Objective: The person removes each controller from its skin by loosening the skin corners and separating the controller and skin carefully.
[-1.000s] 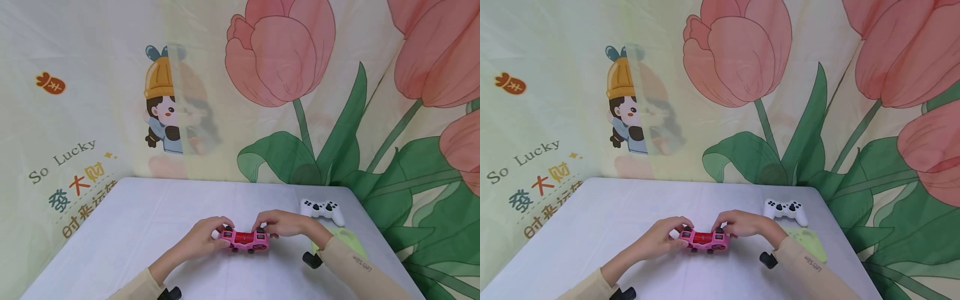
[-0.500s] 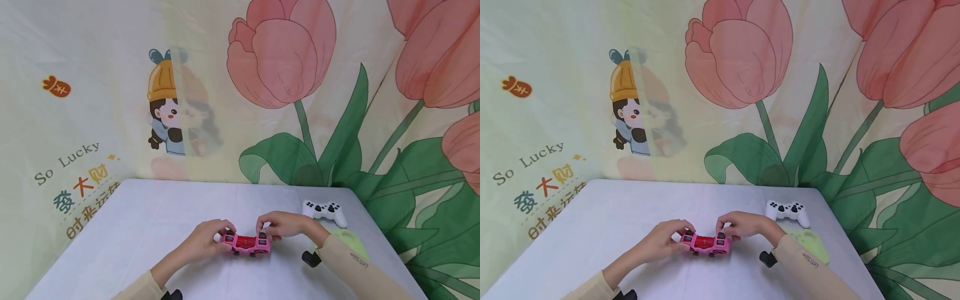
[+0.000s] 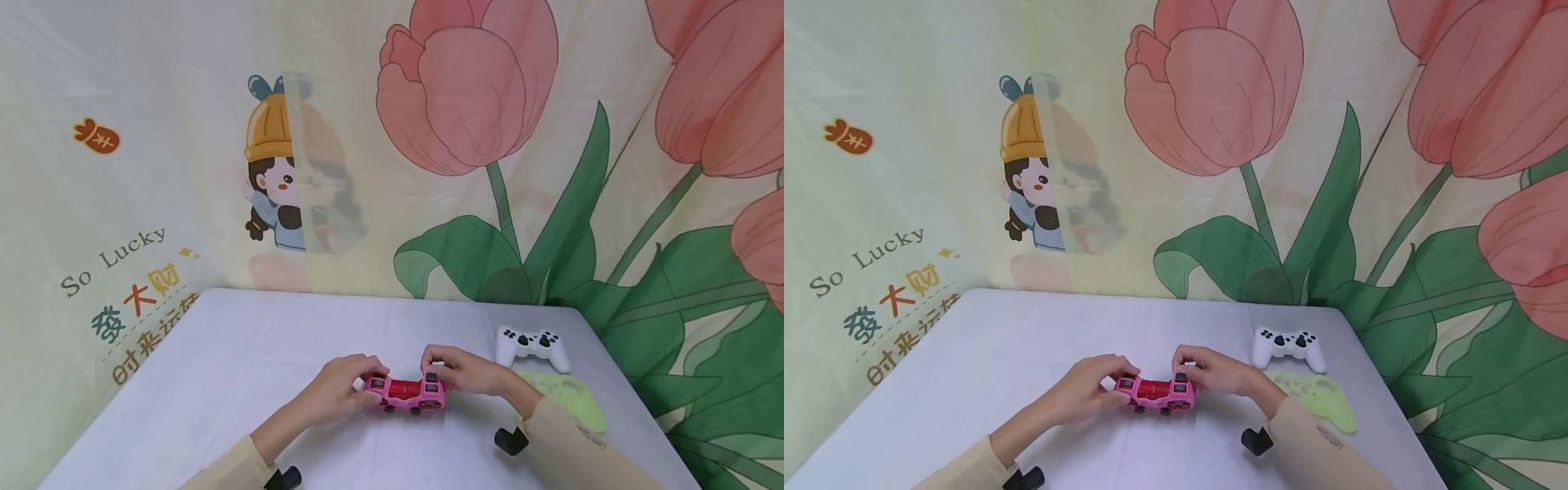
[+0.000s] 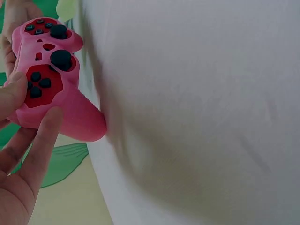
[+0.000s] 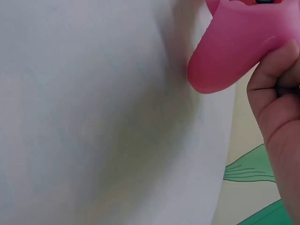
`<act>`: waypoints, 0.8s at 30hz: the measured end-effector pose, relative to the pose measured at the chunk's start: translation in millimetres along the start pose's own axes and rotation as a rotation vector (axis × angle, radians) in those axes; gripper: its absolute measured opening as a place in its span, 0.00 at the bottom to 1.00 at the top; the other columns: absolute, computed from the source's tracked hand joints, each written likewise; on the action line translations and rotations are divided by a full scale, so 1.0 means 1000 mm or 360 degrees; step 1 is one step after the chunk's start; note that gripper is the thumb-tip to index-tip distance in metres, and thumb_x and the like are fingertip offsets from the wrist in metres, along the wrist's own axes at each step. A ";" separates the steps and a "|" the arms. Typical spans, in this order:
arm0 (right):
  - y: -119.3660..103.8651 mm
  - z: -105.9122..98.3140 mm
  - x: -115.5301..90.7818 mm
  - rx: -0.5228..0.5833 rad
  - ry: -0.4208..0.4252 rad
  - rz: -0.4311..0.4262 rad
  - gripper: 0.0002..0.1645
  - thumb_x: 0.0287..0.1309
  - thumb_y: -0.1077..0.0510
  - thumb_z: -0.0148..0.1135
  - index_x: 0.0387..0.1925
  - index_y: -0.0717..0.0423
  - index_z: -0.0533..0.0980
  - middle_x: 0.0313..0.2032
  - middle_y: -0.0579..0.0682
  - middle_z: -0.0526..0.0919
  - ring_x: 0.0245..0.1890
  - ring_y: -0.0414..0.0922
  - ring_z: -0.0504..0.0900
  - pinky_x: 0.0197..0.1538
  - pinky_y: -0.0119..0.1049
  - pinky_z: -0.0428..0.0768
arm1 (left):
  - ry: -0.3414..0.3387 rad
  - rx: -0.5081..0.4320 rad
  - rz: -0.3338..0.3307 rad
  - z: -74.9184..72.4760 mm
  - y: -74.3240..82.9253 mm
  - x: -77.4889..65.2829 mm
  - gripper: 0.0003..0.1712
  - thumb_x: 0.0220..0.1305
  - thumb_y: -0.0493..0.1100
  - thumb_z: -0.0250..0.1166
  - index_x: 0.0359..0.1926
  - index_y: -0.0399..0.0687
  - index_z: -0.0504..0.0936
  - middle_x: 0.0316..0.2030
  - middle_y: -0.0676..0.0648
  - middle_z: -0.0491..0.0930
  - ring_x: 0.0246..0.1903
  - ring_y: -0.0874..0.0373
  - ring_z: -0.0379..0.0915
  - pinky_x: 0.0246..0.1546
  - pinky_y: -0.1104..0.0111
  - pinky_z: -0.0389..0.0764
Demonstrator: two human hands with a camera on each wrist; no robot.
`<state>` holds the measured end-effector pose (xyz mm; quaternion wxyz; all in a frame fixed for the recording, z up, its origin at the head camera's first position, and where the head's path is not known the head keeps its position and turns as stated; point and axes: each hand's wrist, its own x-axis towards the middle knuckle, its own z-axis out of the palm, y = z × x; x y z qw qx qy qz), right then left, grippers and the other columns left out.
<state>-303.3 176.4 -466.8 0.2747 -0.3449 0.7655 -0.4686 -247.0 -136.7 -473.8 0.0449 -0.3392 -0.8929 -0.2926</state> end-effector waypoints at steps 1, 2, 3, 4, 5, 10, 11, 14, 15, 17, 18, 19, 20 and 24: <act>0.001 0.001 -0.001 0.0004 0.0021 -0.0005 0.05 0.82 0.60 0.51 0.47 0.56 0.73 0.39 0.49 0.74 0.30 0.41 0.71 0.36 0.35 0.73 | -0.0005 0.0014 0.0012 -0.001 0.000 0.001 0.22 0.63 0.45 0.78 0.57 0.57 0.83 0.43 0.62 0.84 0.44 0.67 0.79 0.48 0.61 0.81; 0.002 0.002 -0.002 0.0016 0.0041 -0.0007 0.06 0.82 0.59 0.51 0.47 0.56 0.73 0.39 0.48 0.73 0.32 0.41 0.71 0.37 0.37 0.73 | -0.0008 0.0028 0.0023 -0.001 0.000 0.001 0.22 0.63 0.45 0.78 0.57 0.58 0.83 0.42 0.63 0.84 0.43 0.66 0.79 0.48 0.62 0.81; 0.003 0.003 -0.003 0.0033 0.0053 -0.0013 0.06 0.83 0.58 0.51 0.47 0.57 0.72 0.38 0.48 0.73 0.33 0.41 0.71 0.38 0.37 0.73 | -0.0015 0.0037 0.0032 -0.002 0.000 0.001 0.22 0.63 0.45 0.78 0.56 0.59 0.83 0.41 0.63 0.83 0.43 0.66 0.79 0.47 0.62 0.81; 0.003 0.005 -0.004 0.0046 0.0061 -0.0013 0.07 0.83 0.57 0.51 0.47 0.57 0.72 0.37 0.47 0.72 0.34 0.41 0.72 0.39 0.38 0.73 | -0.0021 0.0045 0.0043 -0.002 0.000 0.002 0.22 0.63 0.45 0.78 0.56 0.59 0.83 0.41 0.63 0.83 0.42 0.65 0.78 0.46 0.63 0.80; 0.004 0.006 -0.005 0.0066 0.0069 -0.0009 0.08 0.83 0.56 0.51 0.47 0.57 0.72 0.37 0.47 0.72 0.34 0.41 0.71 0.40 0.38 0.72 | -0.0026 0.0051 0.0051 -0.002 0.000 0.002 0.22 0.63 0.45 0.78 0.56 0.60 0.83 0.40 0.63 0.82 0.41 0.64 0.78 0.45 0.64 0.80; 0.009 0.009 -0.012 0.0249 0.0150 -0.0005 0.12 0.85 0.54 0.48 0.49 0.60 0.70 0.37 0.49 0.69 0.37 0.43 0.70 0.42 0.38 0.72 | -0.0018 0.0088 0.0084 -0.002 0.000 0.006 0.21 0.63 0.46 0.78 0.56 0.61 0.83 0.39 0.63 0.82 0.39 0.64 0.78 0.44 0.65 0.79; 0.010 0.009 -0.013 0.0288 0.0173 -0.0010 0.12 0.85 0.54 0.47 0.50 0.61 0.70 0.38 0.49 0.68 0.37 0.43 0.70 0.43 0.38 0.72 | -0.0016 0.0093 0.0078 -0.002 0.000 0.007 0.21 0.64 0.46 0.78 0.56 0.60 0.83 0.39 0.63 0.82 0.39 0.64 0.78 0.44 0.64 0.79; 0.015 0.011 -0.015 0.0365 0.0233 -0.0046 0.13 0.85 0.54 0.47 0.50 0.62 0.69 0.39 0.50 0.67 0.38 0.43 0.69 0.43 0.37 0.72 | -0.0014 0.0087 0.0048 -0.002 0.000 0.009 0.20 0.64 0.45 0.77 0.55 0.59 0.83 0.40 0.62 0.84 0.40 0.65 0.80 0.46 0.63 0.81; 0.017 0.012 -0.016 0.0367 0.0252 -0.0061 0.13 0.85 0.54 0.47 0.50 0.62 0.69 0.39 0.50 0.67 0.38 0.43 0.69 0.44 0.37 0.72 | -0.0010 0.0081 0.0039 -0.002 0.001 0.009 0.20 0.65 0.44 0.77 0.56 0.58 0.83 0.41 0.61 0.85 0.41 0.65 0.81 0.46 0.62 0.81; 0.020 0.014 -0.018 0.0376 0.0285 -0.0094 0.12 0.85 0.54 0.47 0.50 0.62 0.68 0.40 0.50 0.67 0.39 0.42 0.69 0.44 0.37 0.73 | 0.0002 0.0071 0.0032 -0.003 0.001 0.010 0.20 0.65 0.44 0.77 0.56 0.56 0.83 0.41 0.60 0.86 0.41 0.65 0.82 0.47 0.61 0.82; 0.021 0.014 -0.020 0.0379 0.0300 -0.0111 0.12 0.85 0.55 0.47 0.50 0.62 0.68 0.41 0.50 0.67 0.40 0.42 0.70 0.45 0.37 0.74 | 0.0007 0.0063 0.0026 -0.003 0.001 0.010 0.20 0.65 0.44 0.77 0.56 0.55 0.83 0.42 0.60 0.86 0.42 0.65 0.82 0.47 0.60 0.82; 0.022 0.015 -0.021 0.0376 0.0314 -0.0129 0.12 0.85 0.55 0.47 0.50 0.62 0.67 0.42 0.51 0.67 0.41 0.42 0.70 0.46 0.38 0.75 | 0.0012 0.0059 0.0022 -0.003 0.001 0.011 0.20 0.66 0.43 0.76 0.56 0.54 0.83 0.42 0.59 0.87 0.42 0.65 0.83 0.48 0.60 0.83; 0.023 0.016 -0.023 0.0377 0.0328 -0.0141 0.11 0.85 0.56 0.46 0.50 0.62 0.67 0.43 0.52 0.67 0.42 0.42 0.71 0.47 0.38 0.76 | 0.0016 0.0055 0.0015 -0.003 0.001 0.012 0.20 0.66 0.43 0.76 0.57 0.54 0.83 0.42 0.59 0.87 0.42 0.66 0.83 0.49 0.59 0.83; 0.024 0.019 -0.028 0.0306 0.0366 -0.0166 0.11 0.85 0.55 0.47 0.50 0.61 0.67 0.45 0.55 0.67 0.45 0.42 0.72 0.49 0.40 0.79 | -0.0001 0.0024 -0.0060 -0.005 0.000 0.013 0.19 0.67 0.44 0.75 0.57 0.54 0.83 0.43 0.58 0.88 0.44 0.66 0.84 0.52 0.55 0.82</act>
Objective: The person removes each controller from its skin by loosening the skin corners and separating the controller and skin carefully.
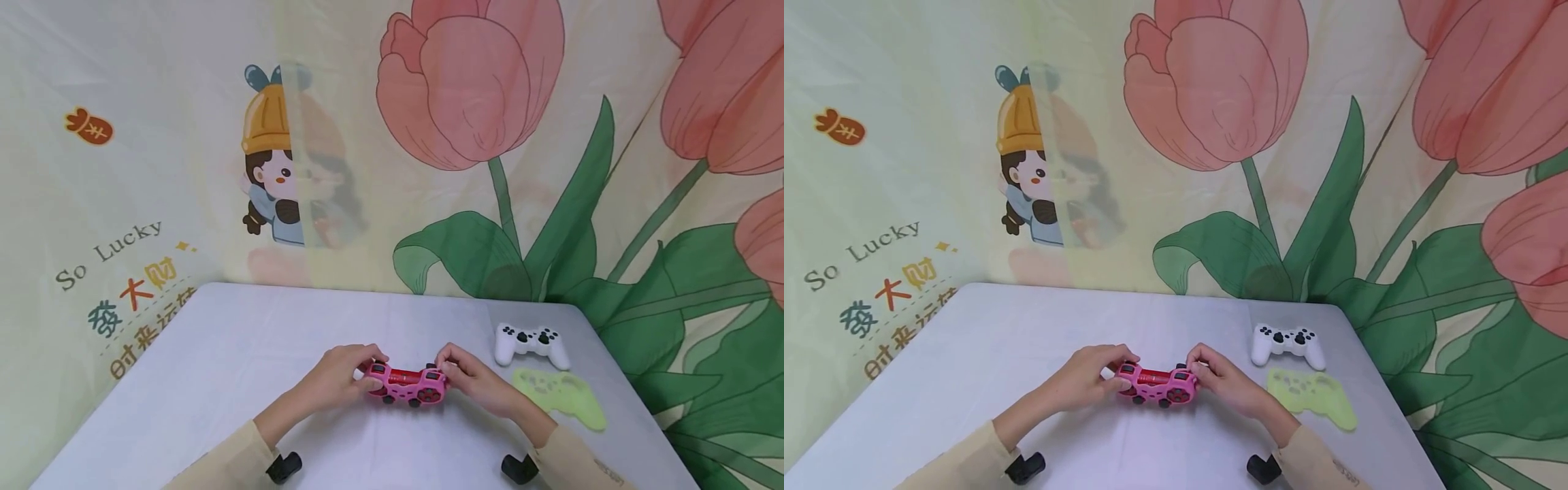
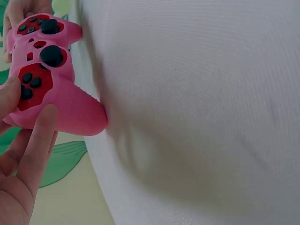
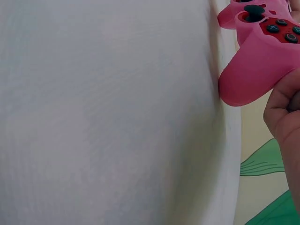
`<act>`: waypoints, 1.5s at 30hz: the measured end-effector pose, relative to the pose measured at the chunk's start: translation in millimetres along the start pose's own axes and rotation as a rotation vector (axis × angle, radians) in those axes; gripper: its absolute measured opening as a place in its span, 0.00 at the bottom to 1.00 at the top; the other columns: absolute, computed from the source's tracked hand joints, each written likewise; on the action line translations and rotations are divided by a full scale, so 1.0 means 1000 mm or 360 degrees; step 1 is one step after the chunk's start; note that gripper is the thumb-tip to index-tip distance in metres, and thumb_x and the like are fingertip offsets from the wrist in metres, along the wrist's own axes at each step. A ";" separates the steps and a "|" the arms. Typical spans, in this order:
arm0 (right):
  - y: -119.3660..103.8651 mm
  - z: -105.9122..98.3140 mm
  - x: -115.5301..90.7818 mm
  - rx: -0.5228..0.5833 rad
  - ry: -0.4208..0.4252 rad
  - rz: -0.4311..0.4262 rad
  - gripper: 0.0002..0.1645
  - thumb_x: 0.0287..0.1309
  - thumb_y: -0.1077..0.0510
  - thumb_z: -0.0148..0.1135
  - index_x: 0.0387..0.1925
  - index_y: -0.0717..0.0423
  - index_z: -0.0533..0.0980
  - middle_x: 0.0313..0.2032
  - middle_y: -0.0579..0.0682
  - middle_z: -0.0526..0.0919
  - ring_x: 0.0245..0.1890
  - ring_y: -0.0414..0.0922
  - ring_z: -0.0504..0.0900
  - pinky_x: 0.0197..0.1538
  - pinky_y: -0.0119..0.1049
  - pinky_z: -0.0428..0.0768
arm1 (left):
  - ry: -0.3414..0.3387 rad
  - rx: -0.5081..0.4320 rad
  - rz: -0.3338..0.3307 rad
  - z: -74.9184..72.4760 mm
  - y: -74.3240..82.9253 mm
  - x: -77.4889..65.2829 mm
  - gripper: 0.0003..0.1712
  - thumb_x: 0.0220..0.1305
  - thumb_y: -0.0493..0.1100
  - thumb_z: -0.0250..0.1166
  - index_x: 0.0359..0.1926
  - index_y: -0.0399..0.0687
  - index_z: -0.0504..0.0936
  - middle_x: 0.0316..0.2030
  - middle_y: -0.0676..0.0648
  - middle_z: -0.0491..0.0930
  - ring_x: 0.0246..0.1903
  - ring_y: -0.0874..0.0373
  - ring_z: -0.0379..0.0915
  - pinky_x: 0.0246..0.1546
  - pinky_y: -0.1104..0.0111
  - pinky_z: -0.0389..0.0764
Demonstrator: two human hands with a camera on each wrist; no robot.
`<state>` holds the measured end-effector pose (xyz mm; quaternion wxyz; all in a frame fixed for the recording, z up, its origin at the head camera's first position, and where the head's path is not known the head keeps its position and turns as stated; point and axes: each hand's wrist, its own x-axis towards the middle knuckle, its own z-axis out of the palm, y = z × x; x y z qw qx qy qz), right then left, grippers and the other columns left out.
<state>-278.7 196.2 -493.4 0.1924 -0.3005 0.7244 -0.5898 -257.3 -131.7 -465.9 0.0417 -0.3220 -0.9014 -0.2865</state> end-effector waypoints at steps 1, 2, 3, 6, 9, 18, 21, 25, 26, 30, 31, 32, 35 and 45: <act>-0.001 0.000 -0.001 -0.0024 0.0004 -0.0001 0.11 0.85 0.55 0.47 0.50 0.60 0.67 0.45 0.55 0.68 0.45 0.42 0.73 0.50 0.40 0.79 | -0.0008 -0.0008 -0.0015 -0.001 0.000 0.000 0.20 0.67 0.44 0.75 0.58 0.54 0.83 0.43 0.58 0.88 0.45 0.65 0.84 0.53 0.54 0.82; -0.001 0.001 -0.002 -0.0047 0.0007 0.0000 0.11 0.85 0.54 0.47 0.50 0.60 0.67 0.44 0.55 0.68 0.45 0.42 0.73 0.50 0.40 0.80 | -0.0014 -0.0019 -0.0030 -0.001 -0.001 0.000 0.20 0.67 0.44 0.75 0.58 0.54 0.83 0.43 0.57 0.88 0.45 0.65 0.85 0.53 0.53 0.82; -0.002 0.001 -0.002 -0.0070 0.0010 0.0004 0.11 0.85 0.54 0.47 0.50 0.59 0.68 0.45 0.56 0.69 0.46 0.43 0.73 0.50 0.40 0.80 | -0.0019 -0.0031 -0.0044 -0.002 -0.001 0.000 0.20 0.67 0.44 0.75 0.58 0.54 0.83 0.43 0.57 0.88 0.45 0.65 0.85 0.53 0.53 0.82; -0.005 0.002 -0.004 -0.0146 0.0032 0.0035 0.11 0.85 0.53 0.47 0.51 0.57 0.69 0.46 0.56 0.71 0.48 0.45 0.75 0.52 0.39 0.81 | -0.0030 -0.0048 -0.0061 -0.002 -0.002 0.000 0.20 0.67 0.44 0.75 0.58 0.54 0.83 0.43 0.57 0.88 0.46 0.64 0.85 0.54 0.52 0.81; -0.007 0.002 -0.006 -0.0264 0.0061 0.0052 0.09 0.85 0.52 0.47 0.51 0.54 0.69 0.47 0.55 0.73 0.49 0.49 0.77 0.53 0.38 0.82 | -0.0035 -0.0060 -0.0064 -0.002 -0.002 0.001 0.20 0.68 0.45 0.75 0.58 0.55 0.83 0.43 0.58 0.88 0.46 0.64 0.85 0.54 0.52 0.81; -0.005 0.009 -0.005 -0.0644 0.0176 -0.0149 0.05 0.84 0.55 0.47 0.49 0.50 0.69 0.41 0.56 0.73 0.41 0.52 0.75 0.43 0.34 0.78 | -0.0021 -0.0093 -0.0092 -0.003 -0.004 0.001 0.20 0.67 0.44 0.75 0.57 0.58 0.83 0.41 0.59 0.88 0.46 0.64 0.85 0.55 0.50 0.80; -0.005 0.012 -0.005 -0.0737 0.0238 -0.0204 0.04 0.84 0.57 0.47 0.47 0.49 0.69 0.39 0.49 0.72 0.40 0.45 0.74 0.43 0.33 0.76 | -0.0023 -0.0112 -0.0096 -0.003 -0.005 0.002 0.20 0.67 0.44 0.75 0.57 0.59 0.83 0.41 0.59 0.88 0.46 0.64 0.85 0.56 0.49 0.79; -0.007 0.015 -0.007 -0.0849 0.0301 -0.0181 0.05 0.83 0.60 0.48 0.46 0.47 0.69 0.43 0.43 0.74 0.45 0.41 0.74 0.48 0.33 0.77 | -0.0029 -0.0129 -0.0097 -0.002 -0.004 0.004 0.20 0.67 0.45 0.75 0.58 0.58 0.83 0.41 0.59 0.88 0.46 0.63 0.85 0.56 0.49 0.79; -0.008 0.016 -0.008 -0.0881 0.0311 -0.0165 0.06 0.83 0.61 0.49 0.46 0.46 0.69 0.44 0.42 0.74 0.46 0.41 0.75 0.49 0.33 0.77 | -0.0029 -0.0130 -0.0098 -0.002 -0.004 0.004 0.20 0.67 0.45 0.75 0.58 0.58 0.83 0.41 0.59 0.88 0.47 0.62 0.85 0.56 0.49 0.79; -0.012 0.019 -0.009 -0.1051 0.0337 -0.0130 0.08 0.81 0.63 0.51 0.47 0.45 0.69 0.45 0.40 0.76 0.46 0.39 0.76 0.50 0.34 0.80 | -0.0020 -0.0120 -0.0099 -0.001 -0.003 0.003 0.20 0.67 0.46 0.75 0.58 0.59 0.83 0.40 0.59 0.88 0.46 0.61 0.86 0.55 0.48 0.80; -0.013 0.019 -0.009 -0.1092 0.0342 -0.0130 0.09 0.81 0.64 0.52 0.47 0.44 0.69 0.45 0.39 0.76 0.46 0.39 0.76 0.50 0.34 0.81 | -0.0016 -0.0116 -0.0098 -0.001 -0.002 0.003 0.20 0.67 0.45 0.75 0.58 0.59 0.83 0.40 0.59 0.88 0.46 0.61 0.86 0.56 0.48 0.79; -0.014 0.020 -0.010 -0.1131 0.0346 -0.0132 0.10 0.80 0.65 0.53 0.47 0.44 0.69 0.46 0.39 0.77 0.46 0.38 0.77 0.50 0.34 0.82 | -0.0008 -0.0115 -0.0094 -0.002 -0.002 0.003 0.20 0.67 0.45 0.76 0.57 0.59 0.83 0.40 0.59 0.88 0.46 0.61 0.86 0.56 0.47 0.79; -0.017 0.021 -0.010 -0.1197 0.0362 -0.0137 0.11 0.79 0.66 0.54 0.48 0.44 0.70 0.47 0.38 0.79 0.46 0.37 0.78 0.51 0.35 0.84 | 0.0000 -0.0118 -0.0089 -0.002 -0.001 0.003 0.20 0.66 0.44 0.76 0.57 0.60 0.83 0.40 0.59 0.88 0.46 0.61 0.86 0.56 0.47 0.79; -0.025 0.025 -0.011 -0.1135 0.0384 -0.0014 0.07 0.79 0.65 0.56 0.47 0.48 0.71 0.42 0.44 0.80 0.37 0.36 0.76 0.41 0.31 0.81 | 0.0003 -0.0116 -0.0091 0.000 -0.003 0.004 0.20 0.66 0.45 0.76 0.58 0.60 0.83 0.39 0.59 0.88 0.45 0.60 0.86 0.55 0.47 0.79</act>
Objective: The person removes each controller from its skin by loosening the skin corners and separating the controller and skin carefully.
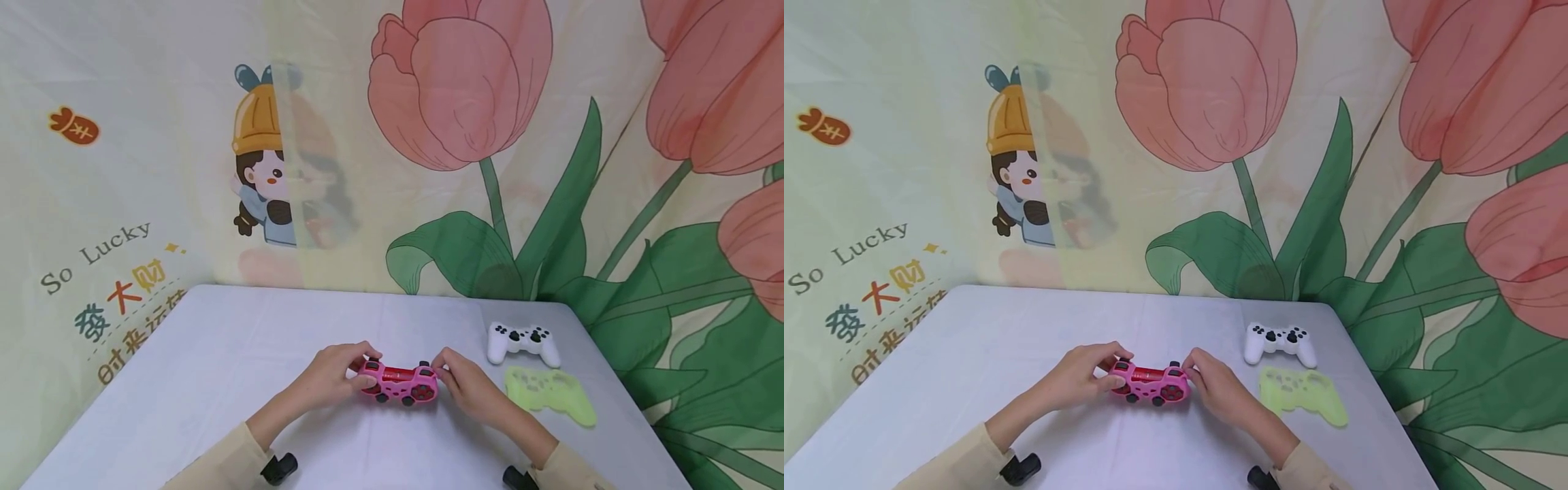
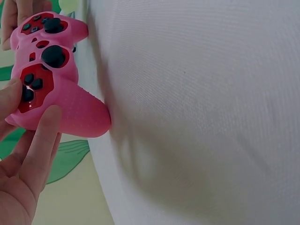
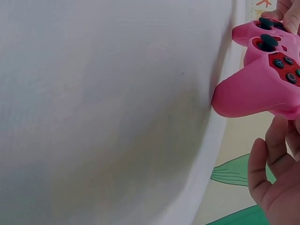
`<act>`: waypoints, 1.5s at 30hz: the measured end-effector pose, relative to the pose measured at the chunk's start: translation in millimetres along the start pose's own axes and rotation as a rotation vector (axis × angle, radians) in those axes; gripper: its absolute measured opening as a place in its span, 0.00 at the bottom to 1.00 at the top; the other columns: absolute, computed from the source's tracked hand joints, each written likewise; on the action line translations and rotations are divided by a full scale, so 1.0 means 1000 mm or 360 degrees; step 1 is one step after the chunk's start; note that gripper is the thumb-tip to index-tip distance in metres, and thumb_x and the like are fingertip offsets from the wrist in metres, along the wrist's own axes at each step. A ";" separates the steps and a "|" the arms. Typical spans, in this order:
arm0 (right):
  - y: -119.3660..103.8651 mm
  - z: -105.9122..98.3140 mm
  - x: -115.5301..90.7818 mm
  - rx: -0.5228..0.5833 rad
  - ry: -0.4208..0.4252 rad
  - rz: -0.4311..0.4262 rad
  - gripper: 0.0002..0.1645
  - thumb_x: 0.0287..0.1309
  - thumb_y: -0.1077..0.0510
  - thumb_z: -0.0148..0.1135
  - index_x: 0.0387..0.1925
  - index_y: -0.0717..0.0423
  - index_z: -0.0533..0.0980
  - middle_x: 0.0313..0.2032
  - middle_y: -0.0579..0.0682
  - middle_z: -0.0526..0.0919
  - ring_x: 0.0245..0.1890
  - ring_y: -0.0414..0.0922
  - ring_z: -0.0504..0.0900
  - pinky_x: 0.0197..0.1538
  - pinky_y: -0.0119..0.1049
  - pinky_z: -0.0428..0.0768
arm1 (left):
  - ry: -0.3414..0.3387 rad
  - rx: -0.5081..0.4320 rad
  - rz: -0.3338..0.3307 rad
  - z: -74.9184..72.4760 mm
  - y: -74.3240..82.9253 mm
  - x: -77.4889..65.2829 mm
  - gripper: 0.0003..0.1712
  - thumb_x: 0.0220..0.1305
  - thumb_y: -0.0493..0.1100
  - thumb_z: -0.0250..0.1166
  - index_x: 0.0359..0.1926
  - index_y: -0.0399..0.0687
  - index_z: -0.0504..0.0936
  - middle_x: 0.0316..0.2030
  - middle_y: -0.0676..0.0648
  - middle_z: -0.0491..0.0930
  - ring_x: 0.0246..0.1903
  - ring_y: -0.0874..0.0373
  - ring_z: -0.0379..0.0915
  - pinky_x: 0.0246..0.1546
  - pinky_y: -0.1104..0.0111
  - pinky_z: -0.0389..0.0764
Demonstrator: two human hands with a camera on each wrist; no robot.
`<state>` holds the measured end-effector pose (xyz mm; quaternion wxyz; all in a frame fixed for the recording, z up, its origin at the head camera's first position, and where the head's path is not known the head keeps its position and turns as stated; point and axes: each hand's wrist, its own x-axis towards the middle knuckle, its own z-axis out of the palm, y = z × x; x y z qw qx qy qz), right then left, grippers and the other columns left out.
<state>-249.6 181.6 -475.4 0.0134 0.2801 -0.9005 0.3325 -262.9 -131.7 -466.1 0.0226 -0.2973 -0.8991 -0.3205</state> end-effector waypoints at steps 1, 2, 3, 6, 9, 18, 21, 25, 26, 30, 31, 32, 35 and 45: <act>0.000 0.000 0.001 0.0030 -0.0011 0.0018 0.06 0.79 0.64 0.55 0.47 0.48 0.71 0.40 0.46 0.80 0.34 0.36 0.75 0.38 0.31 0.80 | 0.0003 0.0002 -0.0005 0.000 0.000 0.000 0.20 0.66 0.45 0.75 0.58 0.60 0.83 0.39 0.59 0.88 0.45 0.61 0.86 0.55 0.48 0.79; -0.001 0.000 0.001 0.0066 -0.0021 0.0036 0.04 0.80 0.62 0.55 0.47 0.49 0.71 0.38 0.49 0.80 0.31 0.36 0.74 0.36 0.31 0.79 | 0.0006 0.0000 -0.0010 0.000 0.000 -0.001 0.20 0.66 0.45 0.75 0.58 0.60 0.83 0.39 0.59 0.88 0.45 0.61 0.86 0.55 0.48 0.79; -0.001 0.000 0.001 0.0107 -0.0033 0.0050 0.02 0.81 0.61 0.54 0.47 0.50 0.71 0.35 0.51 0.79 0.29 0.36 0.73 0.34 0.31 0.78 | 0.0010 0.0000 -0.0009 0.000 0.000 -0.001 0.20 0.66 0.44 0.75 0.58 0.60 0.83 0.39 0.59 0.88 0.45 0.61 0.86 0.56 0.48 0.79; 0.000 0.000 0.000 0.0215 -0.0051 0.0090 0.01 0.82 0.59 0.53 0.48 0.51 0.72 0.30 0.52 0.77 0.25 0.36 0.72 0.31 0.31 0.76 | 0.0012 0.0001 -0.0017 0.000 0.001 -0.001 0.21 0.66 0.44 0.75 0.58 0.59 0.83 0.40 0.58 0.88 0.46 0.61 0.86 0.58 0.47 0.78; 0.001 0.000 -0.001 0.0293 -0.0073 0.0133 0.03 0.81 0.60 0.53 0.51 0.50 0.72 0.26 0.48 0.76 0.24 0.37 0.72 0.29 0.31 0.75 | 0.0005 -0.0001 -0.0020 0.000 0.001 -0.001 0.21 0.66 0.45 0.75 0.59 0.58 0.83 0.40 0.58 0.88 0.46 0.61 0.86 0.60 0.45 0.76; 0.001 -0.003 -0.003 0.0509 -0.0185 0.0154 0.08 0.84 0.59 0.48 0.57 0.53 0.68 0.28 0.56 0.80 0.28 0.45 0.77 0.32 0.32 0.74 | 0.0001 -0.0009 -0.0030 0.000 0.002 -0.002 0.22 0.66 0.45 0.76 0.59 0.58 0.83 0.41 0.58 0.88 0.47 0.59 0.86 0.57 0.46 0.77; 0.002 -0.002 -0.004 0.0582 -0.0210 0.0168 0.09 0.85 0.59 0.46 0.59 0.54 0.67 0.30 0.59 0.81 0.28 0.48 0.80 0.34 0.32 0.74 | -0.0002 -0.0005 -0.0026 0.001 0.002 -0.002 0.22 0.66 0.45 0.76 0.59 0.57 0.83 0.40 0.59 0.88 0.47 0.59 0.85 0.57 0.47 0.78; 0.002 0.000 -0.004 0.0612 -0.0199 0.0207 0.09 0.85 0.59 0.45 0.60 0.55 0.66 0.30 0.59 0.82 0.28 0.48 0.81 0.36 0.33 0.75 | -0.0002 -0.0004 -0.0023 0.002 0.001 -0.002 0.22 0.66 0.45 0.76 0.60 0.57 0.82 0.40 0.59 0.87 0.48 0.60 0.85 0.57 0.48 0.78; 0.002 0.001 -0.004 0.0613 -0.0193 0.0214 0.10 0.85 0.59 0.45 0.60 0.55 0.66 0.30 0.59 0.82 0.28 0.48 0.81 0.36 0.33 0.75 | -0.0001 -0.0005 -0.0022 0.002 0.001 -0.001 0.22 0.66 0.45 0.76 0.60 0.56 0.82 0.40 0.59 0.87 0.48 0.59 0.85 0.57 0.47 0.78; 0.001 0.002 -0.004 0.0623 -0.0176 0.0202 0.10 0.85 0.60 0.45 0.60 0.58 0.65 0.34 0.56 0.82 0.28 0.49 0.82 0.38 0.33 0.76 | -0.0003 -0.0006 -0.0031 0.002 0.000 -0.001 0.22 0.66 0.46 0.76 0.60 0.56 0.83 0.40 0.59 0.87 0.47 0.59 0.85 0.57 0.46 0.78; 0.001 0.003 -0.004 0.0619 -0.0172 0.0195 0.10 0.85 0.61 0.45 0.60 0.58 0.66 0.34 0.56 0.82 0.28 0.49 0.82 0.39 0.33 0.76 | -0.0004 -0.0007 -0.0033 0.002 0.000 -0.001 0.22 0.66 0.46 0.76 0.60 0.56 0.83 0.40 0.59 0.87 0.47 0.59 0.85 0.57 0.46 0.77; 0.002 0.003 -0.004 0.0614 -0.0168 0.0187 0.11 0.85 0.61 0.44 0.60 0.58 0.66 0.34 0.56 0.82 0.28 0.49 0.83 0.39 0.33 0.76 | -0.0005 -0.0008 -0.0033 0.003 0.000 -0.001 0.22 0.66 0.46 0.76 0.60 0.57 0.83 0.40 0.59 0.88 0.47 0.59 0.85 0.57 0.46 0.77; 0.003 0.003 -0.005 0.0585 -0.0171 0.0178 0.11 0.85 0.60 0.44 0.61 0.57 0.67 0.33 0.56 0.84 0.30 0.51 0.85 0.42 0.32 0.77 | -0.0006 -0.0001 -0.0032 0.003 -0.001 -0.002 0.22 0.67 0.46 0.75 0.60 0.57 0.83 0.41 0.59 0.88 0.47 0.60 0.85 0.58 0.46 0.77; 0.006 -0.008 -0.006 0.0398 -0.0179 0.0113 0.11 0.82 0.57 0.53 0.59 0.50 0.73 0.38 0.53 0.86 0.32 0.49 0.84 0.37 0.34 0.79 | -0.0013 -0.0025 -0.0047 0.003 0.000 -0.002 0.22 0.67 0.45 0.75 0.60 0.57 0.82 0.41 0.58 0.88 0.47 0.60 0.85 0.58 0.46 0.77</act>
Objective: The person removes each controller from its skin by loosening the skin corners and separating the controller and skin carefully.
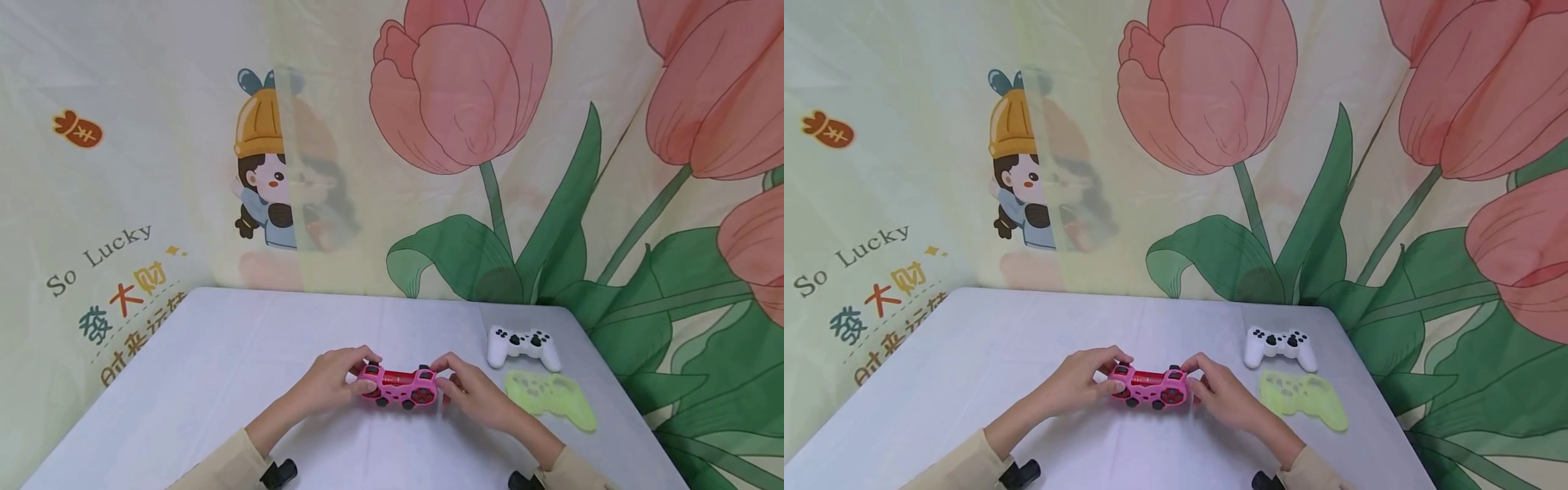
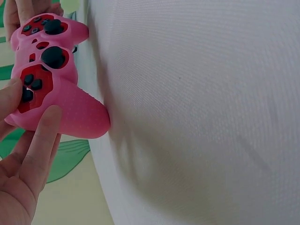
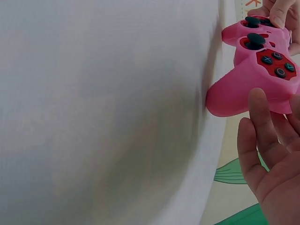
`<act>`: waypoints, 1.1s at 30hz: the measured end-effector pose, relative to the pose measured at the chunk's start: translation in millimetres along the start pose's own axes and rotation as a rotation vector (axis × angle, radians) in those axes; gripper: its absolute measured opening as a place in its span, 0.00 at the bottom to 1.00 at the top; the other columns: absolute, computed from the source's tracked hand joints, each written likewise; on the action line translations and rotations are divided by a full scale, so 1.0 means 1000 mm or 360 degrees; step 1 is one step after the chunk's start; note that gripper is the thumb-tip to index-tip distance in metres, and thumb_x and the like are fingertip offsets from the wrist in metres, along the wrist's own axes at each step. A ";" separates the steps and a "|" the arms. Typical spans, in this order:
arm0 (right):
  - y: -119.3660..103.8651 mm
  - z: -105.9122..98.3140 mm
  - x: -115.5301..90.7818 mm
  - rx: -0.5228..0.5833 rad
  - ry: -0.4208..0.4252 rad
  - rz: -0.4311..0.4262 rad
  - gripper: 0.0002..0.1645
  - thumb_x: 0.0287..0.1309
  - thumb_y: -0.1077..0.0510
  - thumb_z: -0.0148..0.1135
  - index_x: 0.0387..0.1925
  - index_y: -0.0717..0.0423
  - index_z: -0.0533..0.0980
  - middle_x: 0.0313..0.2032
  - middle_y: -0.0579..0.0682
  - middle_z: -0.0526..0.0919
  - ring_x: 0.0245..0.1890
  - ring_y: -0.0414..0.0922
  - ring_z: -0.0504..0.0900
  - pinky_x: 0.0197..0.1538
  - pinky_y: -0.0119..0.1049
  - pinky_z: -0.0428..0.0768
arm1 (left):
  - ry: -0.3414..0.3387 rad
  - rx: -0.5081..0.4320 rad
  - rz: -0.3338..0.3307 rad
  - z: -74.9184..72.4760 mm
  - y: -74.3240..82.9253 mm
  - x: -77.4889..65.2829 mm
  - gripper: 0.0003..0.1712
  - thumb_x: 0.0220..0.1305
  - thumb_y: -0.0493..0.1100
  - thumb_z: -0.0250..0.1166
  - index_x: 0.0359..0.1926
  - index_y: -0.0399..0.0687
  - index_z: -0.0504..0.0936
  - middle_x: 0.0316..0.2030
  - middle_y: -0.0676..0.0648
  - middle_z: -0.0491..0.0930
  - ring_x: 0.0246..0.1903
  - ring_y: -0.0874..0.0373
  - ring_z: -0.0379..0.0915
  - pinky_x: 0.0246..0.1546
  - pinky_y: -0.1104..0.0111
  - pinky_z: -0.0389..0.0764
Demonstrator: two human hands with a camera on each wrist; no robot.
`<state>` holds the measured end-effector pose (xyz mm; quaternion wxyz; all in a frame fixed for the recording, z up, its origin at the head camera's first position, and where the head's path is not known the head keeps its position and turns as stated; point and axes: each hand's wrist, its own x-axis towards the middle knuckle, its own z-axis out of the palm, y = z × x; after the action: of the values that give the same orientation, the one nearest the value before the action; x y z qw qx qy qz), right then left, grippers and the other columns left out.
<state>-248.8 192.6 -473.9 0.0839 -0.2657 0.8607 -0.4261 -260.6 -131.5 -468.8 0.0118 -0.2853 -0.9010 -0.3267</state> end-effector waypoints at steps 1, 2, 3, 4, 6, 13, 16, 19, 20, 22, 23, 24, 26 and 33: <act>-0.001 -0.001 0.000 -0.0025 -0.0002 -0.0009 0.11 0.82 0.56 0.55 0.59 0.49 0.73 0.39 0.53 0.86 0.32 0.48 0.84 0.35 0.34 0.79 | 0.0003 -0.0003 0.0000 0.000 0.000 0.000 0.22 0.67 0.44 0.75 0.60 0.56 0.83 0.41 0.58 0.88 0.47 0.60 0.85 0.58 0.46 0.77; -0.001 -0.002 0.000 -0.0050 -0.0005 -0.0020 0.12 0.81 0.55 0.56 0.60 0.49 0.74 0.40 0.53 0.86 0.32 0.48 0.84 0.34 0.34 0.79 | 0.0005 -0.0005 0.0000 0.000 0.000 0.000 0.23 0.67 0.44 0.75 0.61 0.56 0.83 0.41 0.58 0.88 0.47 0.60 0.85 0.58 0.46 0.77; -0.002 -0.003 0.000 -0.0060 -0.0008 -0.0027 0.12 0.81 0.55 0.56 0.60 0.49 0.74 0.40 0.53 0.86 0.32 0.48 0.84 0.34 0.35 0.80 | 0.0006 -0.0008 0.0001 0.001 0.000 -0.001 0.23 0.67 0.44 0.75 0.61 0.55 0.82 0.41 0.58 0.88 0.47 0.59 0.85 0.57 0.46 0.77; -0.003 -0.005 -0.001 -0.0068 -0.0005 -0.0035 0.12 0.81 0.55 0.57 0.60 0.48 0.74 0.42 0.52 0.85 0.32 0.47 0.84 0.34 0.35 0.81 | 0.0005 -0.0006 0.0004 0.001 0.000 -0.001 0.23 0.67 0.44 0.75 0.61 0.55 0.82 0.41 0.58 0.88 0.47 0.60 0.85 0.57 0.46 0.77; -0.004 -0.008 -0.001 -0.0082 0.0009 -0.0057 0.12 0.80 0.56 0.58 0.60 0.48 0.75 0.46 0.51 0.85 0.34 0.48 0.85 0.35 0.36 0.83 | 0.0003 -0.0007 0.0005 0.001 0.000 0.000 0.23 0.67 0.44 0.75 0.61 0.54 0.82 0.41 0.58 0.88 0.46 0.60 0.85 0.57 0.47 0.77; -0.014 -0.018 0.006 -0.0269 0.0052 -0.0209 0.13 0.77 0.57 0.62 0.59 0.48 0.78 0.53 0.50 0.84 0.41 0.40 0.82 0.45 0.34 0.84 | -0.0001 -0.0009 0.0015 -0.001 0.000 0.001 0.22 0.67 0.45 0.76 0.60 0.57 0.82 0.40 0.59 0.88 0.46 0.61 0.85 0.56 0.48 0.78; -0.021 -0.024 0.011 -0.0341 0.0015 -0.0313 0.14 0.76 0.59 0.63 0.59 0.51 0.79 0.55 0.53 0.84 0.44 0.37 0.82 0.46 0.34 0.85 | -0.0004 -0.0016 0.0018 -0.001 -0.002 0.002 0.22 0.67 0.45 0.76 0.60 0.59 0.82 0.40 0.60 0.87 0.46 0.62 0.85 0.55 0.48 0.79; -0.030 -0.029 0.017 -0.0405 -0.0071 -0.0366 0.15 0.75 0.60 0.64 0.59 0.52 0.80 0.55 0.51 0.83 0.45 0.37 0.82 0.46 0.33 0.85 | -0.0003 -0.0023 0.0020 0.000 -0.004 0.003 0.22 0.67 0.45 0.76 0.60 0.59 0.82 0.41 0.60 0.87 0.46 0.63 0.85 0.55 0.49 0.79; -0.033 -0.030 0.018 -0.0434 -0.0101 -0.0371 0.16 0.74 0.60 0.65 0.60 0.51 0.81 0.55 0.50 0.83 0.46 0.38 0.82 0.46 0.34 0.86 | -0.0002 -0.0024 0.0020 0.000 -0.004 0.003 0.22 0.67 0.45 0.75 0.60 0.59 0.82 0.41 0.60 0.87 0.46 0.63 0.85 0.55 0.49 0.79; -0.038 -0.032 0.022 -0.0488 -0.0165 -0.0373 0.17 0.74 0.58 0.66 0.60 0.50 0.81 0.55 0.48 0.83 0.48 0.40 0.83 0.47 0.36 0.86 | -0.0002 -0.0023 0.0019 0.000 -0.004 0.003 0.22 0.67 0.45 0.75 0.60 0.59 0.82 0.41 0.60 0.88 0.46 0.63 0.85 0.55 0.49 0.79; -0.040 -0.033 0.024 -0.0508 -0.0195 -0.0370 0.17 0.73 0.57 0.67 0.61 0.49 0.81 0.55 0.47 0.83 0.49 0.42 0.83 0.48 0.37 0.87 | -0.0003 -0.0022 0.0017 0.000 -0.004 0.003 0.22 0.67 0.45 0.75 0.60 0.60 0.82 0.41 0.60 0.88 0.46 0.63 0.85 0.55 0.49 0.79; -0.041 -0.033 0.026 -0.0528 -0.0221 -0.0370 0.18 0.73 0.57 0.67 0.61 0.49 0.81 0.54 0.47 0.83 0.50 0.43 0.83 0.48 0.39 0.87 | -0.0005 -0.0022 0.0015 0.000 -0.004 0.003 0.22 0.67 0.45 0.75 0.60 0.60 0.82 0.41 0.60 0.87 0.46 0.63 0.85 0.55 0.49 0.79; -0.045 -0.033 0.029 -0.0560 -0.0268 -0.0368 0.19 0.72 0.56 0.68 0.61 0.49 0.82 0.54 0.48 0.83 0.52 0.45 0.83 0.49 0.41 0.87 | -0.0010 -0.0023 0.0012 0.000 -0.003 0.002 0.22 0.67 0.45 0.75 0.60 0.60 0.82 0.41 0.60 0.87 0.46 0.62 0.85 0.54 0.50 0.79; -0.055 -0.032 0.040 -0.0696 -0.0389 -0.0425 0.16 0.68 0.58 0.72 0.56 0.51 0.85 0.50 0.46 0.82 0.50 0.44 0.81 0.48 0.34 0.82 | -0.0012 -0.0030 0.0007 -0.001 -0.001 0.002 0.22 0.67 0.45 0.75 0.60 0.60 0.82 0.40 0.60 0.87 0.46 0.62 0.85 0.54 0.50 0.79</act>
<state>-273.4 166.0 -408.5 0.0710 -0.4380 0.8730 -0.2023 -263.0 -131.6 -468.5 0.0065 -0.2887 -0.8973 -0.3339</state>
